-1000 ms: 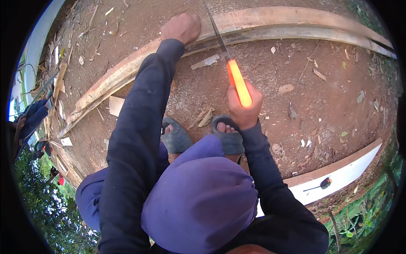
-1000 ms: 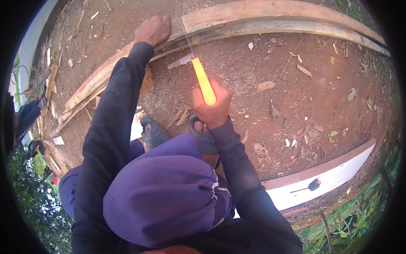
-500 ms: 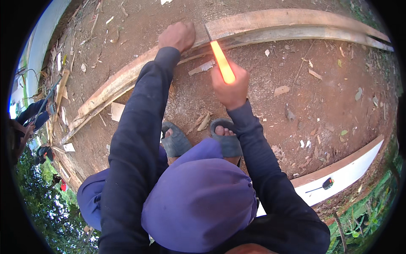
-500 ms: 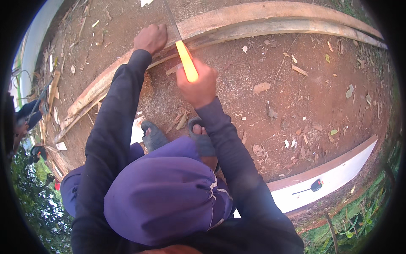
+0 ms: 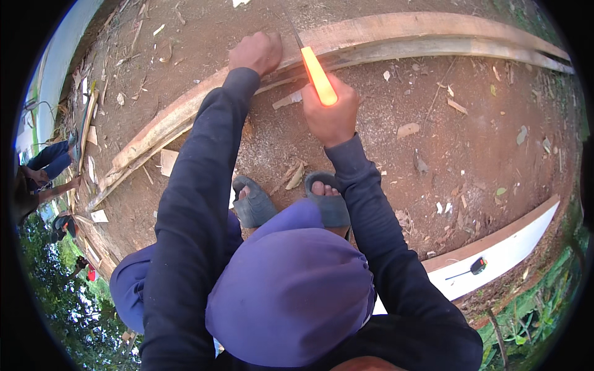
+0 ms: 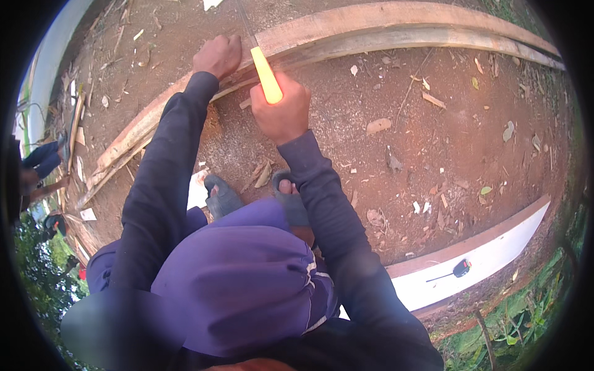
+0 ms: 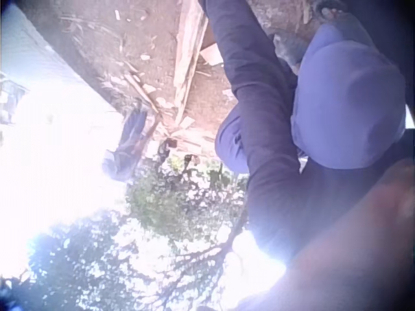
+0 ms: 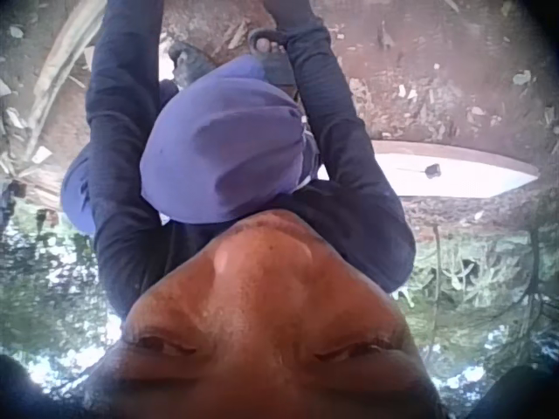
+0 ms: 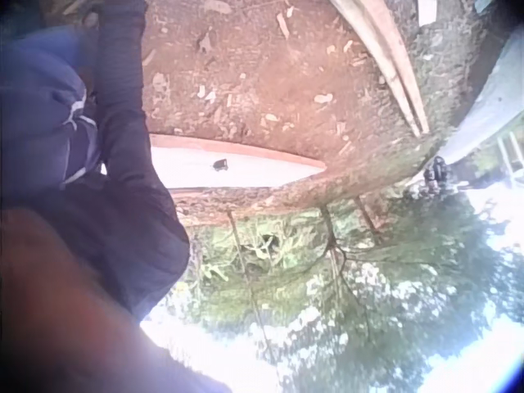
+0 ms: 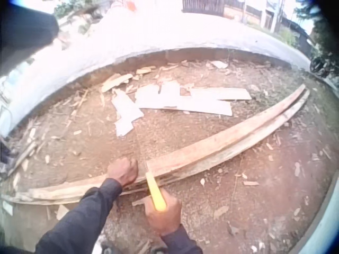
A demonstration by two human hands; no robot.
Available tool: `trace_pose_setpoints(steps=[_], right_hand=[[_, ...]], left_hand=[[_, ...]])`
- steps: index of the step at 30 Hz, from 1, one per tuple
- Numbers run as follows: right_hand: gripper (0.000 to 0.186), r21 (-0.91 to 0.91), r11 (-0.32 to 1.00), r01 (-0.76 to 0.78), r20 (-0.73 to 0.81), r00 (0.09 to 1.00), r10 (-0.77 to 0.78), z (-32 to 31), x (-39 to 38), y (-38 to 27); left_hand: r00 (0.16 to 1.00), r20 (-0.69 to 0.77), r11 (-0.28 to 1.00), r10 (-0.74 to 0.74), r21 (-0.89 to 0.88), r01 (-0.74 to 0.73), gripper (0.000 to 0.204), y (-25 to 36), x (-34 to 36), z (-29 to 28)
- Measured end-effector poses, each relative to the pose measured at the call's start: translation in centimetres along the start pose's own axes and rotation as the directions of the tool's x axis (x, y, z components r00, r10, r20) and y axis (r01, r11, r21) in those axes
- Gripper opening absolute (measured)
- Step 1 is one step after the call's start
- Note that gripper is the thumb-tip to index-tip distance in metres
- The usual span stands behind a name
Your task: The person measures a long wooden plank with a tape measure, marks the measurement, and then uses a hand saw to cut the plank. The person holds the plank steady with one hand while sawing with the other.
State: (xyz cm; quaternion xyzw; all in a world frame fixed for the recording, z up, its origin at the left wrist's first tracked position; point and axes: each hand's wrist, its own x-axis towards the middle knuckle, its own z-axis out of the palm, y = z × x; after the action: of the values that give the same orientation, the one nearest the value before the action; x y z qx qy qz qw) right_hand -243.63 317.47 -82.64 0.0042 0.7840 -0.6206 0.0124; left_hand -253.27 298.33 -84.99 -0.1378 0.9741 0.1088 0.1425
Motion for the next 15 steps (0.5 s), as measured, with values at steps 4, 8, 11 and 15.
trace_pose_setpoints(steps=[4,8,11,15], right_hand=[[0.01,-0.083,0.989,-0.119,0.046,0.991,0.123,-6.5,-11.5,-0.1],[0.007,-0.133,0.99,-0.046,0.091,0.994,0.059,-7.5,-12.8,-1.1],[0.014,-0.049,0.999,0.006,0.016,1.0,-0.006,-1.9,-1.5,-1.0],[0.019,0.0,0.996,-0.092,0.044,0.995,0.092,-2.7,-3.4,-1.9]], left_hand=[[0.996,0.064,0.998,-0.063,-0.022,0.065,0.057,0.4,-1.0,-0.9],[1.0,0.003,1.0,0.006,0.022,-0.007,0.05,1.0,-1.9,0.1],[0.993,-0.063,0.992,0.1,0.078,-0.095,0.043,1.6,-1.8,0.3],[0.958,-0.172,0.966,0.228,0.161,-0.201,0.03,-0.3,-2.5,1.7]])
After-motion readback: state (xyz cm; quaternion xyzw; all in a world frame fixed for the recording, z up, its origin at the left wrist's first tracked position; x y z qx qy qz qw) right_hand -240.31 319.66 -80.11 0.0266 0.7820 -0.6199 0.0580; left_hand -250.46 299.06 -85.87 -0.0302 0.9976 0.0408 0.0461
